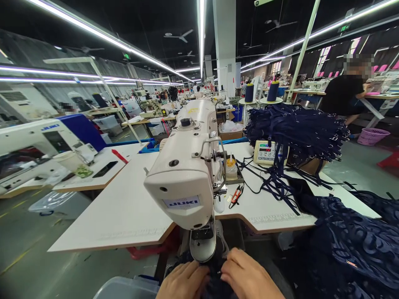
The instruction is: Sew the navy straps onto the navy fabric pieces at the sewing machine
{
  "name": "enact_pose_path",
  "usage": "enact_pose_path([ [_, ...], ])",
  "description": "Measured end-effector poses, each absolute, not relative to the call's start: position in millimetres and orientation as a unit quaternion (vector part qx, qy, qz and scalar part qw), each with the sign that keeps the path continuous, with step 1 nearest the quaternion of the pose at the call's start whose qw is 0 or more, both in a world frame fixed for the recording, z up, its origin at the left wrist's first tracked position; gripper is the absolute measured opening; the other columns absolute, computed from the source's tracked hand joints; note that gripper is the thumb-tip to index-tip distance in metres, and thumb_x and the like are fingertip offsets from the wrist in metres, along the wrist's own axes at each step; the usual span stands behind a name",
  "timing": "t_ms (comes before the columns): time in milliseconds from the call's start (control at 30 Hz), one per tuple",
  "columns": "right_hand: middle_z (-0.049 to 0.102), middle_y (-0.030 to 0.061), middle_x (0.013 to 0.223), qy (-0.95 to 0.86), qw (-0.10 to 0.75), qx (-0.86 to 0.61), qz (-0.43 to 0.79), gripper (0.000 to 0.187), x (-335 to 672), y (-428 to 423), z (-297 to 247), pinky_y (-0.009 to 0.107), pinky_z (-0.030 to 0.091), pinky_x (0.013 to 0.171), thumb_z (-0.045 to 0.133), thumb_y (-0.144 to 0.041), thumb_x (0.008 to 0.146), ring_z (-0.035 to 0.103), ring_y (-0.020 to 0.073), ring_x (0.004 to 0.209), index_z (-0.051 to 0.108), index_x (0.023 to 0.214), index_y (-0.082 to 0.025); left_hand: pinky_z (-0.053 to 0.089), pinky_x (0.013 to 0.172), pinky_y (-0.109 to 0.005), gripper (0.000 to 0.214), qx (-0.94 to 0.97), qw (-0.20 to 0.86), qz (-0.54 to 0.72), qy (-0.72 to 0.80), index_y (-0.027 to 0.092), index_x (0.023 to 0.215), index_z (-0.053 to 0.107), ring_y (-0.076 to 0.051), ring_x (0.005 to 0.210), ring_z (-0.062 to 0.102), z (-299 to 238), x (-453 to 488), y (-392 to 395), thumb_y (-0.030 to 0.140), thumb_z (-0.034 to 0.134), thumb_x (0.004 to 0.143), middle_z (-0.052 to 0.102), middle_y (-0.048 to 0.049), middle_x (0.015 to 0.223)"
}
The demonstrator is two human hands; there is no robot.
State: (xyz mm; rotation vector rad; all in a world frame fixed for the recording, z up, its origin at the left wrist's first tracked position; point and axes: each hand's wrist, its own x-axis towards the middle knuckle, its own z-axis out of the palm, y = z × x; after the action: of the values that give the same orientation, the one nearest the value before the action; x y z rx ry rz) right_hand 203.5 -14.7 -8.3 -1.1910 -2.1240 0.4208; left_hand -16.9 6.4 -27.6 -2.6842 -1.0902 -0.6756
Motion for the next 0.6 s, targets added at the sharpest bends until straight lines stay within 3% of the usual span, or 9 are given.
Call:
enact_pose_path([
  [67,0.062,0.0002,0.079,-0.756,0.35,-0.492,0.252,0.033,210.5,-13.0,-9.8,0.019,0.053,0.064,0.045,-0.037,0.101,0.065,0.0133,0.069,0.066,0.079,-0.023,0.056,0.075,-0.03,0.033,-0.87,0.112,-0.232,-0.42,0.02,0.104,0.059,-0.018,0.084,0.071,-41.9,-23.2,7.3,0.028,0.028,0.101,0.072,-0.0031,0.093],
  [133,0.06,-0.0014,0.075,-0.695,0.363,-0.526,0.331,0.031,213.5,-11.7,-13.2,0.019,0.052,0.063,0.055,-0.04,0.096,0.063,0.0134,0.068,0.066,0.072,-0.022,0.057,0.078,-0.032,0.034,-0.849,0.09,-0.229,-0.468,0.017,0.109,0.061,-0.022,0.091,0.071,-54.9,-25.3,6.5,0.031,0.032,0.1,0.072,-0.0091,0.103],
  [233,0.058,-0.0026,0.072,-0.62,0.392,-0.534,0.42,0.034,208.4,-12.8,-20.3,0.02,0.05,0.063,0.06,-0.045,0.091,0.06,0.0138,0.067,0.066,0.068,-0.021,0.056,0.073,-0.025,0.038,-0.839,-0.144,-0.275,-0.448,0.021,0.112,0.061,-0.019,0.089,0.071,-64.8,-14.0,2.0,0.043,0.032,0.1,0.073,-0.0077,0.103],
  [300,0.057,-0.0027,0.071,-0.588,0.415,-0.522,0.457,0.036,201.3,-15.4,-24.5,0.021,0.048,0.065,0.061,-0.049,0.089,0.059,0.0142,0.068,0.067,0.067,-0.02,0.054,0.08,-0.026,0.048,-0.795,-0.321,-0.32,-0.404,0.022,0.116,0.06,-0.019,0.096,0.069,-64.5,-0.7,-1.3,0.057,0.035,0.096,0.071,-0.0074,0.105],
  [367,0.057,-0.0026,0.071,-0.567,0.431,-0.516,0.476,0.038,194.7,-18.3,-28.0,0.022,0.047,0.066,0.061,-0.051,0.088,0.058,0.0144,0.069,0.067,0.067,-0.02,0.053,0.079,-0.027,0.054,-0.737,-0.432,-0.33,-0.402,0.02,0.109,0.062,-0.019,0.093,0.068,-61.4,10.1,-3.0,0.067,0.042,0.089,0.072,-0.0064,0.099],
  [467,0.056,-0.0027,0.072,-0.55,0.443,-0.518,0.482,0.037,189.7,-21.5,-32.4,0.021,0.046,0.063,0.061,-0.052,0.088,0.055,0.0139,0.067,0.068,0.072,-0.02,0.048,0.064,-0.022,0.04,-0.687,-0.488,-0.309,-0.441,0.019,0.092,0.063,-0.013,0.072,0.062,-57.0,14.2,-2.6,0.057,0.053,0.088,0.068,-0.0012,0.08],
  [600,0.057,-0.0015,0.076,-0.563,0.441,-0.508,0.48,0.037,191.5,-23.4,-32.2,0.022,0.047,0.064,0.058,-0.054,0.09,0.057,0.0146,0.069,0.068,0.076,-0.021,0.036,0.056,-0.019,0.018,-0.667,-0.494,-0.303,-0.469,0.019,0.079,0.059,-0.008,0.058,0.046,-53.3,8.2,-3.2,0.036,0.06,0.084,0.055,0.0054,0.065],
])
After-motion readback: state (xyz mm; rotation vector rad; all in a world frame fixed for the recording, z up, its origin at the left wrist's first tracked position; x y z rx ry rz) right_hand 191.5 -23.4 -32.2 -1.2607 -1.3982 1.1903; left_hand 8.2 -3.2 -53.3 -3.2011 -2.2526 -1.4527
